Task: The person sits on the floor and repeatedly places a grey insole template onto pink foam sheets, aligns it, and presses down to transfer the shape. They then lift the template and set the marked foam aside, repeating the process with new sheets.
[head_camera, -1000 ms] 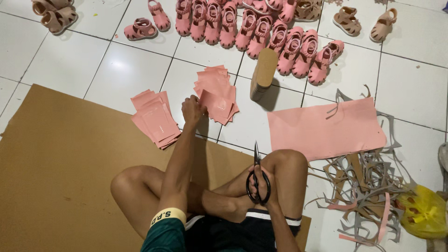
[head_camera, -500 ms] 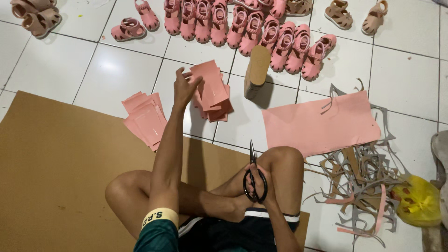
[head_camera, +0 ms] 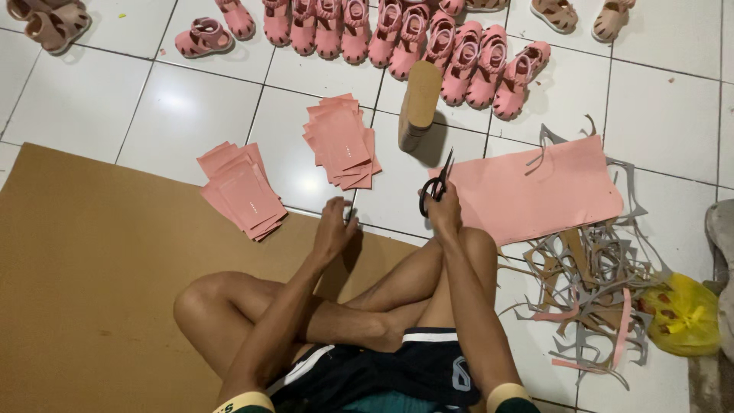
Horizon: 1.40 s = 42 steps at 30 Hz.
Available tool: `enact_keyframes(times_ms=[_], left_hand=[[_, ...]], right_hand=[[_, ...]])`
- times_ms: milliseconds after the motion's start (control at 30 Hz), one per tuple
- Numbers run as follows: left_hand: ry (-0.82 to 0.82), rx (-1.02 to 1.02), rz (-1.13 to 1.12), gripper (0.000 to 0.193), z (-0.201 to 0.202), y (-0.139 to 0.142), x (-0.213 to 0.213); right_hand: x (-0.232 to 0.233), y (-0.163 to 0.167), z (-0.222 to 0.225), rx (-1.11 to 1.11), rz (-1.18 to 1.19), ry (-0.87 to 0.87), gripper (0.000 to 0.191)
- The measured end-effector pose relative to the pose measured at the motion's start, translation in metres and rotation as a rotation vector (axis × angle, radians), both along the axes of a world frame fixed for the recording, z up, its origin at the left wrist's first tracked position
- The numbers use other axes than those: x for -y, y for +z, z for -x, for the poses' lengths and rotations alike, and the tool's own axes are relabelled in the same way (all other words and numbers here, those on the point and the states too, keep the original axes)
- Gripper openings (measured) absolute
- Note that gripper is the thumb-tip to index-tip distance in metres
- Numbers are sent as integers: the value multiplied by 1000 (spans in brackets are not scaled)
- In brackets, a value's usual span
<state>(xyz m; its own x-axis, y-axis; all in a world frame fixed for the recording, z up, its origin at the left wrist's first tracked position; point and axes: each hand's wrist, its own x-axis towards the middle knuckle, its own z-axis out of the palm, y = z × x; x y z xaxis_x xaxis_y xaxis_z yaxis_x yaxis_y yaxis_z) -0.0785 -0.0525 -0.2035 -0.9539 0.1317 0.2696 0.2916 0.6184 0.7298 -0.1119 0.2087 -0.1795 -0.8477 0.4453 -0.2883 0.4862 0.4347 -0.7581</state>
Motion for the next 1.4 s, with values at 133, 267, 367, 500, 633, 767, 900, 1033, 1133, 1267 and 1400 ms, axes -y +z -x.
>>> enact_keyframes(times_ms=[133, 267, 367, 500, 633, 767, 900, 1033, 1133, 1267, 1400], left_hand=[[-54, 214, -15, 33, -41, 7, 21], [-43, 238, -1, 29, -69, 19, 36], [-11, 246, -115, 34, -74, 30, 46], [429, 723, -888, 28, -94, 49, 96], [492, 527, -1217, 28, -112, 68, 149], [550, 433, -852, 28, -111, 73, 173], [523, 425, -645, 29, -80, 59, 173], [468, 444, -586, 27, -44, 32, 154], [299, 307, -503, 27, -26, 12, 141], [229, 186, -197, 28, -20, -6, 135], [237, 208, -146, 28, -25, -12, 134]], right_hand=[[7, -15, 5, 17, -2, 28, 55], [15, -28, 1, 2, -178, 102, 73], [19, -32, 0, -79, -250, 154, 82], [26, -35, -3, -84, -337, 186, 80], [34, -34, -8, -76, -348, 217, 79], [39, -31, -15, -118, -368, 251, 82], [45, -24, -20, -109, -376, 303, 82], [56, -16, -24, -190, -478, 317, 72], [63, -13, -25, -348, -472, 369, 65], [69, -16, -22, -384, -447, 425, 58], [70, -20, -20, -451, -435, 452, 49]])
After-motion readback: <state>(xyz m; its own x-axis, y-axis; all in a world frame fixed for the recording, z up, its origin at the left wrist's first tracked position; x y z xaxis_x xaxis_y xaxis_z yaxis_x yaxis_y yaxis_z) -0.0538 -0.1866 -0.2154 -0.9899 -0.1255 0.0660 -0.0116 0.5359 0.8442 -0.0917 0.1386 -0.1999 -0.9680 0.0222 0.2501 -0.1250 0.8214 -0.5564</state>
